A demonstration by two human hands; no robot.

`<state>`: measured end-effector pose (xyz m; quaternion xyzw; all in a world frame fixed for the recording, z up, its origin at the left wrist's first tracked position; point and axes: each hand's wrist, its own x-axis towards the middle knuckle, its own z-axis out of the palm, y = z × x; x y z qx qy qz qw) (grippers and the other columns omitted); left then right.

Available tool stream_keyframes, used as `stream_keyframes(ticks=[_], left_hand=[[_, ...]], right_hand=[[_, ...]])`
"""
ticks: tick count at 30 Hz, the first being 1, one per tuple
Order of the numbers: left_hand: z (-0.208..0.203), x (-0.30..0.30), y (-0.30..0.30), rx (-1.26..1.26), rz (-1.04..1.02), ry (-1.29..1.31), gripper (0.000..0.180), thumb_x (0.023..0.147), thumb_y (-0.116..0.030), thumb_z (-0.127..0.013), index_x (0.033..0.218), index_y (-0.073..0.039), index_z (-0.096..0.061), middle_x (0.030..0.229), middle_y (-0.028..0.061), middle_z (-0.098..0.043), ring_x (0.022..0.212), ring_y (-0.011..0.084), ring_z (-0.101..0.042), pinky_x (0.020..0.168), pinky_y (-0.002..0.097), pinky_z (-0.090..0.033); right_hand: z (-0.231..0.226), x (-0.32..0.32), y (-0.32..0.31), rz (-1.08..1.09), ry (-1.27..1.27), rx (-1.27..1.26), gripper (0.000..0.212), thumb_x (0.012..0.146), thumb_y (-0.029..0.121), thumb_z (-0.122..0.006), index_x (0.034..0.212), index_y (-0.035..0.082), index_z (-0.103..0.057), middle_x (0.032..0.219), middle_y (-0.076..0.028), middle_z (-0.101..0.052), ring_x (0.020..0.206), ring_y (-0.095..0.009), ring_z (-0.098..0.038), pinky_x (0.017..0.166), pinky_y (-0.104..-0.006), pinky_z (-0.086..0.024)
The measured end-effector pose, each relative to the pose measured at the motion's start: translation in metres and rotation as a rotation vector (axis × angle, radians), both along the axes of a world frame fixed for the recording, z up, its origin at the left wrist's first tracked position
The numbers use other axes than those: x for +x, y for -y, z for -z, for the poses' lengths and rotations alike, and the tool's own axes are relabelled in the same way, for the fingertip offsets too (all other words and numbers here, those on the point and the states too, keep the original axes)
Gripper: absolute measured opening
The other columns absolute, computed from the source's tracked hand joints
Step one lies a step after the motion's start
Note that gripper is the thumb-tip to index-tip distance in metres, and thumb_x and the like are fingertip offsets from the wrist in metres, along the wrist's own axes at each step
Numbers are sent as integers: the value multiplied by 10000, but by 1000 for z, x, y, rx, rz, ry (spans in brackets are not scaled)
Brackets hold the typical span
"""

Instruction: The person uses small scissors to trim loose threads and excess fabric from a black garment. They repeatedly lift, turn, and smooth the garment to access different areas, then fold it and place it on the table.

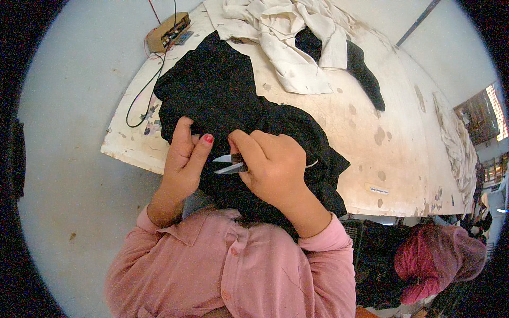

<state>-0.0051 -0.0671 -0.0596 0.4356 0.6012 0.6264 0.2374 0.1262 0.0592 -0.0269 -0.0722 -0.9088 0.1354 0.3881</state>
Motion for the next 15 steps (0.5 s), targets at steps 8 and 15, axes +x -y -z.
stream_keyframes(ticks=[8,15], left_hand=[[4,-7,-8,101,14,95,399,977,-91,-478,1327,-37,-294,1005,80,-616,852,75,-536,760,215,-424],[0,1,-12,341,-19,171,454,963,-33,-482,1322,-41,-205,837,29,-522,687,42,-424,615,184,-356]], right_hand=[[3,24,-19,-903,-167,-1638,156,889,165,-630,931,26,-574,768,27,-544,615,-46,-455,543,-183,-328],[-4,18,-17,-130,46,-768,260,906,167,-615,1107,8,-570,836,-57,-531,726,-133,-518,645,-241,-406]])
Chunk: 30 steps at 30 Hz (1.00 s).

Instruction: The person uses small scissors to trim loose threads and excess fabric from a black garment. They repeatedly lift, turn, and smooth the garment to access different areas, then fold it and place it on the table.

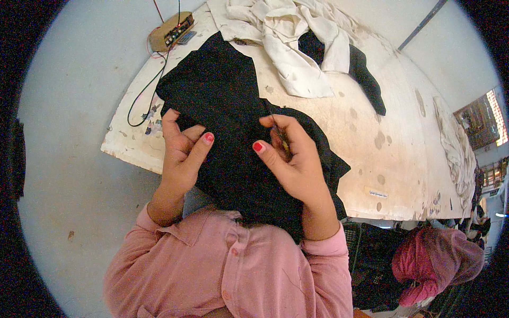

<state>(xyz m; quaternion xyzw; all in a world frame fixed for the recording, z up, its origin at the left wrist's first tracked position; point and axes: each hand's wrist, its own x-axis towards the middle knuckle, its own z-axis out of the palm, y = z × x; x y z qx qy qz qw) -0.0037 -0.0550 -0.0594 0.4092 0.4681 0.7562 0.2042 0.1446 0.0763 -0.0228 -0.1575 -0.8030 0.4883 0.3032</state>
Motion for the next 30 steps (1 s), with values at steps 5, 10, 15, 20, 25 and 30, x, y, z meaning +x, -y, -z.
stream_keyframes(ticks=[5,10,15,20,25,30], left_hand=[[10,-8,0,9,32,61,495,948,15,-478,1350,-103,-216,885,34,-534,729,41,-433,653,171,-349],[-7,1,-4,39,26,197,587,916,75,-468,1374,-131,-166,1029,92,-555,853,91,-513,762,216,-425],[2,0,-8,114,-14,138,696,880,123,-469,1382,-152,-72,1192,176,-483,1051,184,-521,915,306,-450],[5,-12,-5,31,-197,-242,508,855,113,-480,1308,-87,-366,1206,147,-475,1069,179,-503,911,276,-405],[4,-15,-1,4,-247,-478,360,833,114,-481,1146,0,-617,1072,94,-528,1003,162,-513,901,247,-383],[-8,-12,1,-16,-33,-317,390,782,89,-628,1163,5,-618,1033,70,-526,991,159,-526,884,249,-407]], right_hand=[[6,0,2,29,108,327,404,903,172,-607,1261,13,-512,884,-133,-505,751,-242,-527,682,-302,-434],[-3,2,13,61,124,371,460,855,187,-668,1260,28,-521,877,-130,-533,707,-242,-543,652,-303,-458],[13,-4,21,61,60,382,395,740,114,-738,1095,38,-580,867,-124,-587,700,-234,-597,632,-306,-484],[31,-7,25,-37,52,476,244,696,24,-717,908,36,-597,703,-97,-566,549,-206,-570,511,-286,-438],[31,-6,26,-66,25,463,238,687,53,-726,879,42,-587,660,-90,-548,519,-208,-564,479,-290,-420],[29,2,24,-129,99,484,294,669,122,-732,914,61,-582,750,-105,-590,626,-265,-611,531,-345,-465]])
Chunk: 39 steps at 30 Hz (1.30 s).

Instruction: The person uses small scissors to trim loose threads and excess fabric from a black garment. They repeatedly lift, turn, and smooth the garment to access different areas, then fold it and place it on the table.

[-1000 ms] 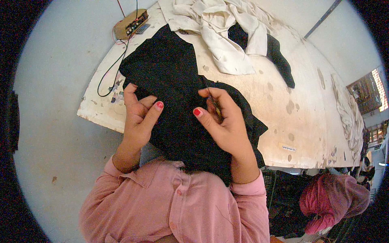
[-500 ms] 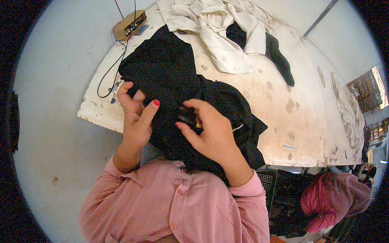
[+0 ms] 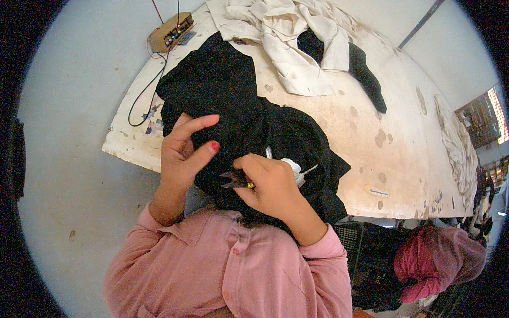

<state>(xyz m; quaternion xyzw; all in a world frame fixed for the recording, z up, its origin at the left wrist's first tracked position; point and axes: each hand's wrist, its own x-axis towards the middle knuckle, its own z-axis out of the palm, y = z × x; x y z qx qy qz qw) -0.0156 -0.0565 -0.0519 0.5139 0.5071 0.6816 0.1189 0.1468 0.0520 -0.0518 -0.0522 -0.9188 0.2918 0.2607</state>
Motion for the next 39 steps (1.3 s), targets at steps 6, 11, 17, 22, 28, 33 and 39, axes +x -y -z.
stream_keyframes(ticks=[6,11,17,22,28,33,39], left_hand=[[2,3,-2,-33,-27,90,467,733,94,-698,1182,-2,-610,1037,58,-523,980,148,-528,887,250,-417],[-2,4,0,-87,99,248,515,742,115,-675,1234,4,-572,1053,46,-513,1002,132,-522,900,238,-408],[-6,19,2,-171,334,757,563,764,126,-644,1298,-11,-528,1169,68,-583,1045,126,-563,916,236,-449],[-6,25,0,-200,328,767,562,772,115,-641,1306,-16,-522,1172,72,-590,1040,115,-567,908,236,-460],[-2,25,-3,-176,147,350,549,755,95,-660,1281,-13,-545,991,13,-525,946,86,-530,855,206,-417],[-3,25,-4,-182,116,260,545,745,93,-659,1269,-18,-557,974,22,-519,927,88,-527,839,202,-412],[-7,19,-3,-242,202,277,537,751,83,-649,1270,-19,-558,1043,33,-540,981,100,-540,879,213,-419]], right_hand=[[-2,9,-3,-40,126,-83,357,721,183,-726,1019,51,-579,801,-118,-602,681,-280,-627,567,-349,-483],[-16,17,-11,49,29,-120,580,822,177,-667,1331,8,-448,914,-168,-546,769,-306,-564,640,-309,-460],[-20,7,-6,243,-174,185,460,802,129,-689,1227,6,-565,873,-140,-630,721,-278,-616,622,-327,-499],[-17,2,-3,269,-278,294,419,764,128,-714,1160,26,-623,848,-108,-653,647,-234,-609,562,-312,-490],[-21,3,-2,290,-271,388,410,746,122,-721,1137,36,-637,840,-83,-651,614,-208,-593,531,-296,-472],[-23,4,-4,292,-252,441,408,730,108,-722,1125,43,-643,845,-70,-650,608,-198,-584,524,-290,-463],[-32,8,-7,260,-192,470,401,713,110,-731,1101,45,-654,828,-68,-646,606,-191,-568,518,-295,-442]])
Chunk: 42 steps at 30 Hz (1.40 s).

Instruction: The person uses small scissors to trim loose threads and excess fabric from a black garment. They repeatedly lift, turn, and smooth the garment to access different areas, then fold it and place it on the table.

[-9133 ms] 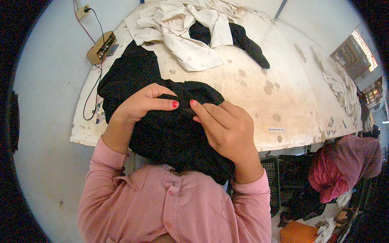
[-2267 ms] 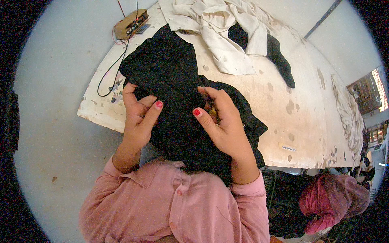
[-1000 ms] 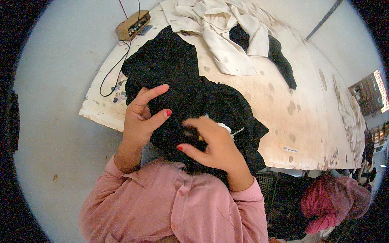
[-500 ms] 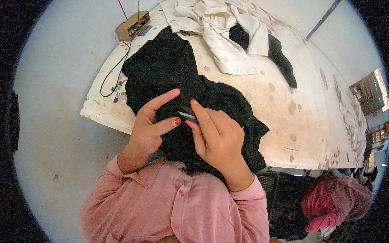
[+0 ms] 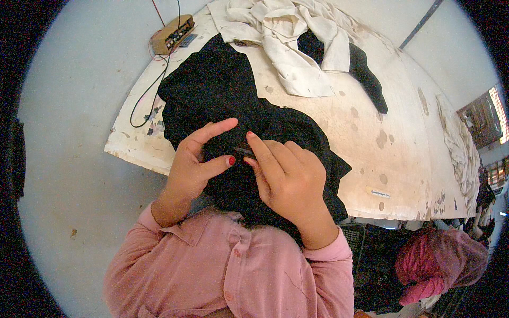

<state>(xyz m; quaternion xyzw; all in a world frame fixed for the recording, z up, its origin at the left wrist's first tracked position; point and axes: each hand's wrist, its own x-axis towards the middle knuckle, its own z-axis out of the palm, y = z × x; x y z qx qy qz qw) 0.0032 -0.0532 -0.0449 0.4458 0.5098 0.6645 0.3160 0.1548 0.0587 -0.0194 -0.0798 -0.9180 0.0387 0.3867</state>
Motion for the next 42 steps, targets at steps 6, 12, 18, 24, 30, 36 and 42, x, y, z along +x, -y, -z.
stream_keyframes(ticks=[6,12,18,24,30,36,42], left_hand=[[-4,-4,3,-53,112,128,537,748,94,-645,1268,-10,-556,1110,34,-555,1023,107,-544,916,233,-429],[-6,-5,3,-92,189,370,551,751,103,-640,1283,8,-536,1168,68,-593,1004,109,-580,867,231,-481],[-5,-6,2,-123,216,499,572,741,116,-638,1292,15,-524,1154,90,-618,966,107,-602,832,224,-500],[0,-8,1,-119,235,577,586,735,120,-642,1298,12,-519,1159,99,-618,968,121,-610,847,233,-503],[0,-14,-1,26,213,657,527,821,41,-572,1335,36,-458,1182,152,-606,1034,178,-612,892,289,-507],[-2,-54,-8,396,535,901,588,908,-117,-394,1413,124,-214,1339,249,-476,1122,299,-593,910,365,-523],[-14,-52,-13,353,341,813,569,867,-16,-396,1412,81,-263,1247,226,-539,1046,260,-625,844,347,-540]], right_hand=[[-10,0,-6,-62,30,51,382,701,98,-738,1074,52,-670,815,-69,-650,588,-198,-543,523,-302,-430],[-10,-1,-10,-90,35,76,390,697,107,-740,1079,67,-671,820,-59,-653,588,-189,-541,517,-298,-425],[-11,-1,-11,-96,40,89,386,696,101,-738,1076,76,-673,824,-52,-657,584,-182,-539,509,-296,-418],[-7,-3,-13,-103,17,93,383,692,92,-740,1068,71,-674,811,-56,-655,578,-185,-540,513,-292,-418],[2,2,-9,-132,-28,-316,533,683,248,-804,1133,43,-605,850,-112,-626,676,-232,-591,590,-300,-467],[23,14,0,74,285,-556,765,598,372,-873,1182,16,-530,977,-129,-589,883,-252,-623,753,-328,-497],[62,44,1,-58,-220,-365,575,642,267,-872,1040,49,-520,920,-67,-458,637,-119,-414,503,-237,-330]])
